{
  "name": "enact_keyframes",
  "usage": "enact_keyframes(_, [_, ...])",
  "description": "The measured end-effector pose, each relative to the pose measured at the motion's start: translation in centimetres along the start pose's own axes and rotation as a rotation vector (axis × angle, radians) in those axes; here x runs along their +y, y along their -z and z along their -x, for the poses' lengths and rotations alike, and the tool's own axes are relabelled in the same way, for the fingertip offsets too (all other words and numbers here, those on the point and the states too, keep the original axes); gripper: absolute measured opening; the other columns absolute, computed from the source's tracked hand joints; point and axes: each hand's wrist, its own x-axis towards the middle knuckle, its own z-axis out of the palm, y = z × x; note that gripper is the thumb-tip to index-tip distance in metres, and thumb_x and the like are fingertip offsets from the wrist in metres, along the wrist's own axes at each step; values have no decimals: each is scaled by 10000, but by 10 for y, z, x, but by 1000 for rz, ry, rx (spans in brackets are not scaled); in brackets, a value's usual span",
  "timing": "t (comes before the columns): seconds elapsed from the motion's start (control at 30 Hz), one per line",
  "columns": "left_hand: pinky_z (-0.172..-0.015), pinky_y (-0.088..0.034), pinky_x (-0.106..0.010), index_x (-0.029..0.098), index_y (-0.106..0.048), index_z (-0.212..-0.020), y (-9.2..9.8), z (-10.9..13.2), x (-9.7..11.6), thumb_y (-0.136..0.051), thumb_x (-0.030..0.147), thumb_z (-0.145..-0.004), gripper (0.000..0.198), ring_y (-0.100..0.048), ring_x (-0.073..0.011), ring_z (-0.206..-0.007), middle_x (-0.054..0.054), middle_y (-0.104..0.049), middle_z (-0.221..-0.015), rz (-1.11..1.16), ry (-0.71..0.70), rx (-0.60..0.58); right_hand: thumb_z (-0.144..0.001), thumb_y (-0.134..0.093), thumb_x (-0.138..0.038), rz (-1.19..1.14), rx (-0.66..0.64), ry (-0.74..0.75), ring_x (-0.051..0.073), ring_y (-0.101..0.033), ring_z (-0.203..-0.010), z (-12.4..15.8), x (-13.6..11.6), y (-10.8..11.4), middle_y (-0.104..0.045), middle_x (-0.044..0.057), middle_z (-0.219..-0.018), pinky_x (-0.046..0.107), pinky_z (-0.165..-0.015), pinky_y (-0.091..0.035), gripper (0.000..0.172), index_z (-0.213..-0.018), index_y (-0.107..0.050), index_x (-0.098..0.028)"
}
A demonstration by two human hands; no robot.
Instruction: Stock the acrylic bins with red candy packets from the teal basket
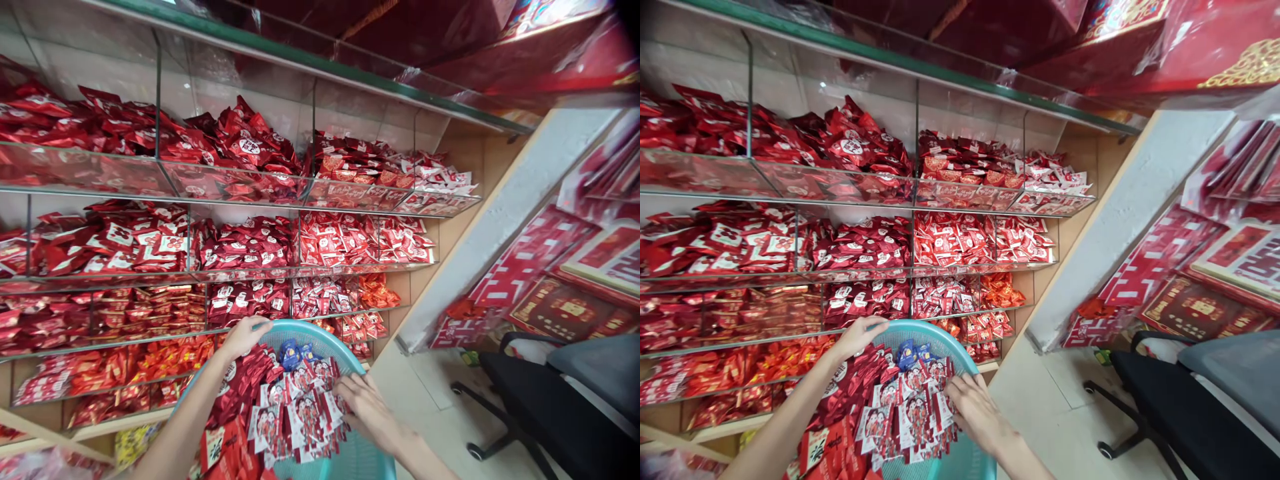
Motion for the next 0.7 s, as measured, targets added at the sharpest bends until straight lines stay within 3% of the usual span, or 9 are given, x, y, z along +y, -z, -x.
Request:
enact_keyframes(0.27, [-871,-403,-290,220,-662,-936,1,1,2,-463,560,-717,451,-577,-211,-957,-28,-653,-1033,33,18,-5,-732,-569,-158,53,63,-5,185,-469,-945,1,-2,-3,-540,2,-1013,321,-838,-294,220,-924,-492,-234])
enact_keyframes(0.47, [-882,-397,-289,226,-663,-941,0,0,1,-472,556,-714,444,-571,-214,-975,-26,-647,-1051,37,36,0,-769,-557,-277,-46,143,-9,181,-486,-942,-4,6,20,-555,-4,-990,313,-825,-331,194,-953,-499,-255])
enact_keyframes(0.6, [-880,-401,-283,227,-662,-941,-1,-1,-2,-470,556,-714,444,-571,-211,-977,-23,-649,-1048,45,25,5,-858,-406,-320,-74,352,-83,171,-508,-933,-41,35,43,-565,35,-979,289,-808,-367,184,-976,-498,-213])
enact_keyframes(0.7, [-882,-400,-276,228,-666,-929,-1,0,-1,-463,551,-721,435,-576,-205,-967,-19,-661,-1013,42,4,3,-858,-395,-279,21,404,-294,175,-516,-969,-83,62,51,-572,68,-1005,268,-814,-375,204,-993,-506,-173])
